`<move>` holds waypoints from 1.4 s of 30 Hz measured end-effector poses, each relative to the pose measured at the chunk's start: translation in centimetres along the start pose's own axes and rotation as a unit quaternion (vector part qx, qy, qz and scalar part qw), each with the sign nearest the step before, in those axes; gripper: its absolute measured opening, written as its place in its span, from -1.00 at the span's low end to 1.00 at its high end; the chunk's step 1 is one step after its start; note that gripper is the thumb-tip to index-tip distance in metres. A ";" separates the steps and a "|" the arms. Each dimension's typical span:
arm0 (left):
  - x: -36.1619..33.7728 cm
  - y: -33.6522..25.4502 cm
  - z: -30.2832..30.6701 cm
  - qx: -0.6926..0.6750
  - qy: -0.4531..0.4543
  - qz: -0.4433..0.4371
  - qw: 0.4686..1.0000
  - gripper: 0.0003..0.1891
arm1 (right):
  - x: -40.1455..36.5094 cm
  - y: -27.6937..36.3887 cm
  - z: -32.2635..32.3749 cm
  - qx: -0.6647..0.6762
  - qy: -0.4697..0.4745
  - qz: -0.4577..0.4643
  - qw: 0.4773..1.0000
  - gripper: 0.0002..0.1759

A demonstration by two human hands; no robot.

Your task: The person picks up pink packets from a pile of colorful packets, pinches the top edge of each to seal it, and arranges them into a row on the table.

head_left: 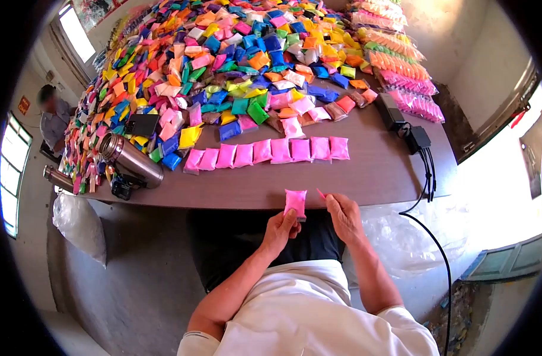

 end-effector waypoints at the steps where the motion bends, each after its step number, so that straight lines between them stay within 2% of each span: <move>1: -0.1 0.2 0.0 0.000 0.000 0.000 1.000 -0.56 | 0.3 0.8 0.1 0.006 -0.013 0.023 1.000 -0.76; 2: 0.0 0.4 0.1 0.000 0.000 -0.005 1.000 -0.57 | 0.5 1.4 0.2 0.011 -0.025 0.047 0.999 -0.78; 9: 0.2 0.6 0.2 0.007 -0.027 -0.031 0.999 -0.58 | 0.7 2.6 -1.6 -0.080 -0.010 0.059 0.995 -0.83; 11: 0.2 0.5 0.0 0.027 -0.032 -0.049 0.998 -0.58 | 0.4 3.9 -2.1 -0.104 -0.034 0.143 0.984 -0.89; 12: 0.2 0.3 0.1 0.047 -0.037 -0.067 0.996 -0.57 | 0.4 3.8 -2.5 -0.104 -0.033 0.143 0.984 -0.89; 14: 0.4 0.2 0.2 0.082 -0.038 -0.094 0.991 -0.58 | 0.3 4.6 -2.7 -0.160 -0.075 0.221 0.959 -0.90; 16: 0.2 -0.4 0.1 0.116 -0.039 -0.122 0.985 -0.58 | 0.9 3.7 -3.0 -0.183 -0.089 0.228 0.952 -0.91; 18: -0.5 -2.7 -0.3 0.216 -0.059 -0.206 0.953 -0.59 | 1.4 3.4 -2.4 -0.206 -0.103 0.237 0.944 -0.91; 20: -0.8 -2.8 -0.1 0.233 -0.055 -0.203 0.949 -0.60 | 1.9 3.4 -1.6 -0.157 -0.088 0.196 0.964 -0.93; 24: -1.2 -2.8 -0.4 0.255 -0.048 -0.204 0.944 -0.61 | 1.0 6.1 -0.3 -0.137 -0.110 0.204 0.963 -0.94; 26: -1.3 -3.0 -0.5 0.258 -0.047 -0.213 0.941 -0.62 | -0.2 6.9 -1.1 -0.151 -0.076 0.228 0.959 -0.94; 28: -1.3 -3.2 -0.7 0.260 -0.046 -0.222 0.939 -0.63 | -0.6 5.6 -1.5 -0.173 -0.089 0.228 0.954 -0.94; 30: -1.3 -3.4 -0.7 0.307 -0.074 -0.269 0.910 -0.66 | -0.5 4.3 -1.5 -0.194 -0.099 0.227 0.949 -0.94; 34: -1.1 -3.2 -0.6 0.314 -0.077 -0.275 0.905 -0.67 | -0.3 5.0 -0.1 -0.178 -0.110 0.209 0.955 -0.93; 37: -1.1 -3.0 -0.8 0.292 -0.065 -0.228 0.926 -0.69 | -1.0 5.2 -1.2 -0.181 -0.089 0.215 0.955 -0.93; 42: -1.5 -4.1 -1.4 0.313 -0.068 -0.280 0.905 -0.71 | 0.4 3.5 -2.0 -0.227 -0.076 0.223 0.945 -0.93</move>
Point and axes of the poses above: each hand's wrist, its own x-axis towards the middle knuckle, its own z-axis out of the back of the hand, y = z × x, the point moved 9 cm from there along x, towards the middle knuckle, and after that the axes turned 12 degrees about -y, right-handed, at the moved point
